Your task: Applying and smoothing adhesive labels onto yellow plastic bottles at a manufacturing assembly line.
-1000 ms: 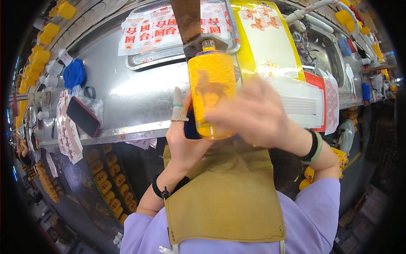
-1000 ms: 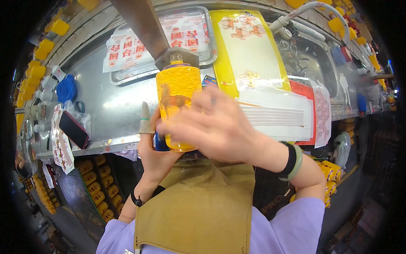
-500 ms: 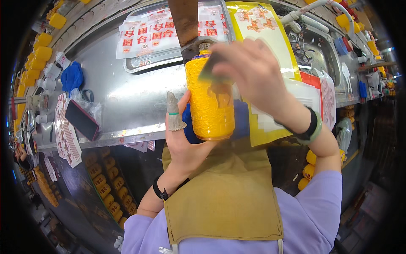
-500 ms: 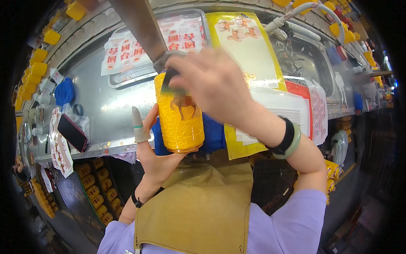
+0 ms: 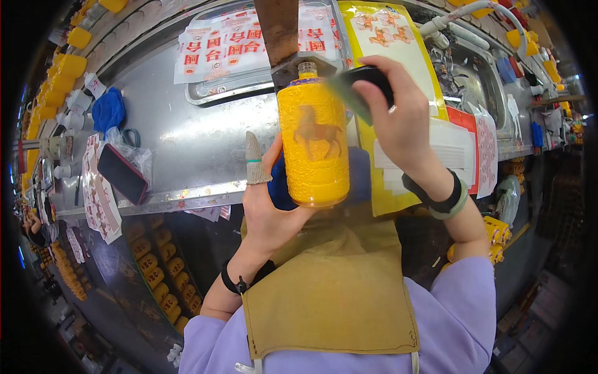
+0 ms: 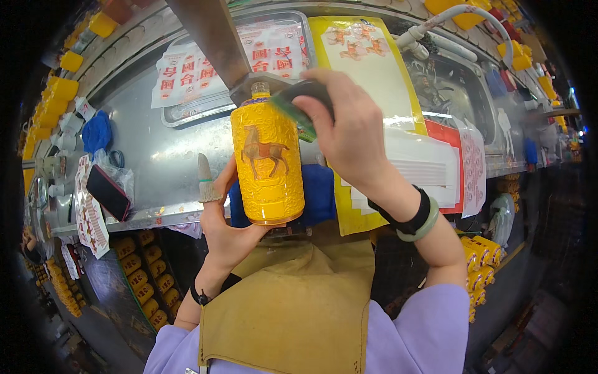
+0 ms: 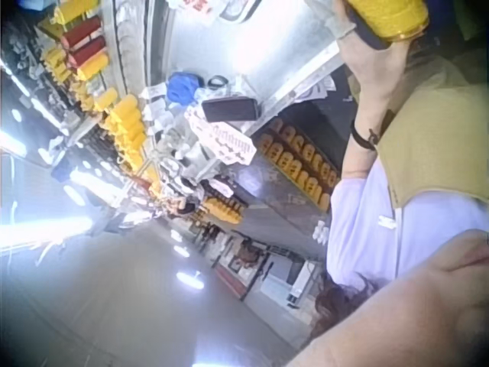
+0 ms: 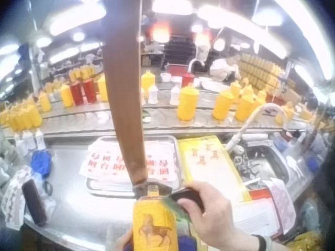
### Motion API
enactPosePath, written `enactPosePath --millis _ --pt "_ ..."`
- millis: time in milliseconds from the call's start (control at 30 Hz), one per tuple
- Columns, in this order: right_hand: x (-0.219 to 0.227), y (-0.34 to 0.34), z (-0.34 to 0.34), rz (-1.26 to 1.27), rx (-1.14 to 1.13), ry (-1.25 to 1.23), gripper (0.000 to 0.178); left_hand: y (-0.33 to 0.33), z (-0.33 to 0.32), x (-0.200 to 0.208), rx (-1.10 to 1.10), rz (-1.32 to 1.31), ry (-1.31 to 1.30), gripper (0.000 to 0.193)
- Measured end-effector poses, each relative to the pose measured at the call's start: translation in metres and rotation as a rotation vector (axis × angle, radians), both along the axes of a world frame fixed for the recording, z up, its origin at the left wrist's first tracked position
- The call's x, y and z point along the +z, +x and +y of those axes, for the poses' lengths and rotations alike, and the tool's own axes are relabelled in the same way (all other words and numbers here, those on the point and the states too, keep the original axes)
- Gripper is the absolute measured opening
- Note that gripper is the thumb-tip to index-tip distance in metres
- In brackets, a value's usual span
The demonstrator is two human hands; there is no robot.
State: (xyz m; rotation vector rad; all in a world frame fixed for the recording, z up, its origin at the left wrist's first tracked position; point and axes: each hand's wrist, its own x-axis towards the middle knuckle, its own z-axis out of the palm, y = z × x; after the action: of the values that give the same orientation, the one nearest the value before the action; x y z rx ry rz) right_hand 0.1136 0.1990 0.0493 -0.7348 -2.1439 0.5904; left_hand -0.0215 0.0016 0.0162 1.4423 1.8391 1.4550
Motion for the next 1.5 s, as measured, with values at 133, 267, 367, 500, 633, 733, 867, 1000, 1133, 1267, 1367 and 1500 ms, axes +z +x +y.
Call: enactPosePath --millis 133,267,367,500,633,733,867,1000,1133,1267,1367,1500 --pt "0.013 0.009 -0.038 0.188 0.050 -0.345 0.026 -0.003 0.001 -0.001 -0.052 -0.013 -0.025 0.101" --pt "-0.009 0.016 -0.041 0.094 -0.134 -0.430 0.022 -0.007 -0.002 -0.004 -0.052 0.041 -0.059 0.115" --pt "-0.015 0.023 -0.039 0.140 -0.181 -0.392 0.019 -0.008 0.006 0.011 -0.047 0.167 -0.025 0.125" --pt "-0.006 0.015 -0.069 0.287 -0.049 -0.587 0.021 -0.011 0.013 0.014 -0.087 0.307 0.004 0.122" --pt "-0.027 0.024 -0.057 0.180 -0.186 -0.546 0.018 -0.001 0.019 0.036 -0.089 0.492 -0.168 0.111" --pt "-0.023 0.027 -0.048 0.236 -0.206 -0.547 0.018 0.012 0.023 0.045 -0.075 0.575 -0.236 0.107" --pt "-0.017 0.028 -0.033 0.206 -0.127 -0.368 0.021 0.007 0.023 0.043 -0.090 0.575 -0.222 0.107" --pt "0.020 0.016 -0.022 0.089 0.027 -0.286 0.023 -0.005 0.009 0.010 -0.058 0.275 -0.044 0.127" --pt "0.041 -0.005 -0.027 -0.115 0.403 -0.180 0.028 -0.003 0.009 -0.007 0.020 0.181 -0.058 0.115" --pt "0.036 -0.025 -0.009 -0.143 0.287 0.166 0.031 0.000 0.007 -0.008 0.052 0.197 0.017 0.109" --pt "0.042 -0.021 0.004 -0.169 0.309 0.680 0.034 0.000 0.004 -0.001 0.028 0.077 -0.016 0.105" --pt "0.025 -0.002 -0.052 -0.080 0.636 0.535 0.029 0.001 0.002 -0.009 0.017 -0.005 -0.042 0.103"
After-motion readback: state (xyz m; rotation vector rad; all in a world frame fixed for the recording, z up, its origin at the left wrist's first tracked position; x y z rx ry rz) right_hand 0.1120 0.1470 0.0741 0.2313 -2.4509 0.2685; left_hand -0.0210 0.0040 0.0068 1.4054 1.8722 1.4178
